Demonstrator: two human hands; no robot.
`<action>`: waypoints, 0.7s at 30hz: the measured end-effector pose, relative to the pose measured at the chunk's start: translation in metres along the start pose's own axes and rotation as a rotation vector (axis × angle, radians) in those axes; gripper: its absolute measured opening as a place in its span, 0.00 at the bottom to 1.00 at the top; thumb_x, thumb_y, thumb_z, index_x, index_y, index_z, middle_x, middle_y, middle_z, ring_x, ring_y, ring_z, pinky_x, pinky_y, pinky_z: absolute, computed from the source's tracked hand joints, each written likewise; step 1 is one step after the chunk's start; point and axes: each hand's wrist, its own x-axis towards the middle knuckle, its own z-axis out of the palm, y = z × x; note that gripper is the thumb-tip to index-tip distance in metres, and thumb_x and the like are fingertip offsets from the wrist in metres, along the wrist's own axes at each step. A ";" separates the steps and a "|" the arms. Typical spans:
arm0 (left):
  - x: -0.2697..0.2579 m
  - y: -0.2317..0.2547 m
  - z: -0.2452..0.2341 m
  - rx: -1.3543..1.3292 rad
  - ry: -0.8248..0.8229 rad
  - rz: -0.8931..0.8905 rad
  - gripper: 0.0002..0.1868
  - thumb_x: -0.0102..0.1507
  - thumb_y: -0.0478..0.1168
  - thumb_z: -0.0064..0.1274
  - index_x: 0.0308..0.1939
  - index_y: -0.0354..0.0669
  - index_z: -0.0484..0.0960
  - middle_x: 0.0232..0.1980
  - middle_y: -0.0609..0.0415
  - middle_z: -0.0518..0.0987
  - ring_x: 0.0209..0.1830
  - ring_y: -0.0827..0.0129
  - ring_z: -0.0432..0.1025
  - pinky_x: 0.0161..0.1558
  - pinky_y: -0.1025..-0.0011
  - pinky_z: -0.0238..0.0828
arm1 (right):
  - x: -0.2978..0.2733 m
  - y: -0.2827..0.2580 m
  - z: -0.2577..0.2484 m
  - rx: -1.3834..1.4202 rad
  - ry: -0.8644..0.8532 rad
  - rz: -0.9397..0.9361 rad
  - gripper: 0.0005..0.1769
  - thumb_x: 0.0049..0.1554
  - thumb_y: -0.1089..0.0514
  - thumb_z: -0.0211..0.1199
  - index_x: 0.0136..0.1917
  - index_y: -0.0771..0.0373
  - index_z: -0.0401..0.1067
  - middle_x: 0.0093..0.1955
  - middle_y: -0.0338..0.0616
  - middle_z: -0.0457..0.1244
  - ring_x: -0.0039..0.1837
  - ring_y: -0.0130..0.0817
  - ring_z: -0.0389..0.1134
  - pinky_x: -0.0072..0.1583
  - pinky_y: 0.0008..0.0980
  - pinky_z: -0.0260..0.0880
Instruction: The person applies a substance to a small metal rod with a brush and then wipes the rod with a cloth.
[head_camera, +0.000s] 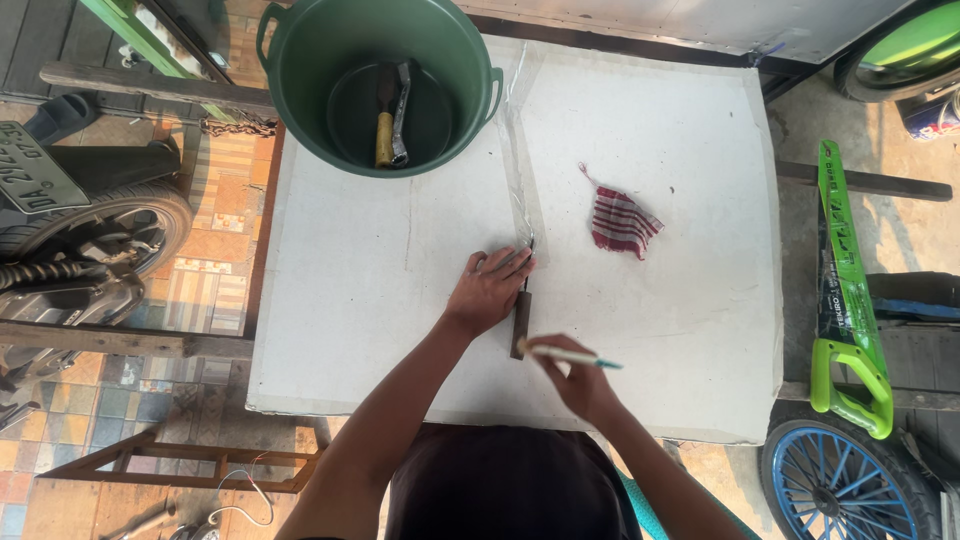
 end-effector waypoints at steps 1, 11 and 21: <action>0.001 0.001 0.001 -0.010 0.002 0.002 0.23 0.68 0.39 0.49 0.68 0.47 0.76 0.74 0.59 0.72 0.73 0.62 0.63 0.67 0.53 0.60 | 0.006 0.004 -0.003 0.024 0.095 0.036 0.13 0.60 0.66 0.63 0.58 0.60 0.75 0.56 0.44 0.71 0.58 0.37 0.75 0.58 0.34 0.76; 0.003 0.001 0.001 0.037 -0.054 0.004 0.25 0.66 0.39 0.51 0.69 0.47 0.75 0.75 0.59 0.71 0.75 0.63 0.61 0.69 0.53 0.59 | 0.021 -0.008 -0.004 -0.173 0.180 -0.291 0.18 0.59 0.70 0.62 0.63 0.66 0.73 0.61 0.53 0.68 0.64 0.45 0.71 0.63 0.38 0.75; 0.001 0.000 0.003 0.026 -0.026 -0.004 0.24 0.66 0.39 0.51 0.68 0.49 0.76 0.74 0.61 0.72 0.74 0.62 0.61 0.68 0.51 0.59 | 0.010 0.021 0.001 0.100 0.243 0.082 0.14 0.61 0.66 0.62 0.61 0.61 0.75 0.59 0.46 0.71 0.58 0.38 0.74 0.59 0.32 0.76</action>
